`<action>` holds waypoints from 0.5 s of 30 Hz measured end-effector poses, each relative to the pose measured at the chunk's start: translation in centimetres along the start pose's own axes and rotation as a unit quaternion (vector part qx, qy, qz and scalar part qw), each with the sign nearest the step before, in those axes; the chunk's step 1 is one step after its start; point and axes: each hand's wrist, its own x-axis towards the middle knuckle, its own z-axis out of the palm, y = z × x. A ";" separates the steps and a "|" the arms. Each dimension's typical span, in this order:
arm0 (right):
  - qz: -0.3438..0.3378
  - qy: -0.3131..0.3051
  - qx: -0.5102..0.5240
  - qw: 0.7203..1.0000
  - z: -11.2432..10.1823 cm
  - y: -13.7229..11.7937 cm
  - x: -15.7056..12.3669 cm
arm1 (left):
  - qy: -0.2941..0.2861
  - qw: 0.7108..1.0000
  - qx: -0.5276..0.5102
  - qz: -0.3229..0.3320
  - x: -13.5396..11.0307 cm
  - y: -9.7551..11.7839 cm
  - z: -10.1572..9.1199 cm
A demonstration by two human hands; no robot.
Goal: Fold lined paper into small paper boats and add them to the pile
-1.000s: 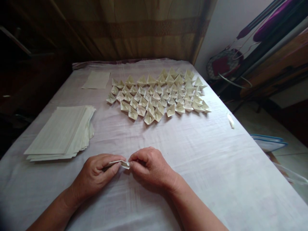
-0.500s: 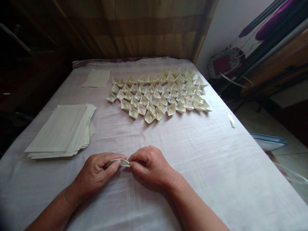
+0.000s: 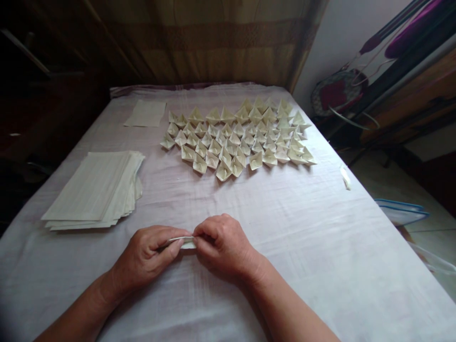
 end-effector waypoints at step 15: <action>0.029 0.002 0.020 0.999 0.0 -0.4 0.1 | 0.010 0.993 -0.055 -0.108 0.2 0.0 0.5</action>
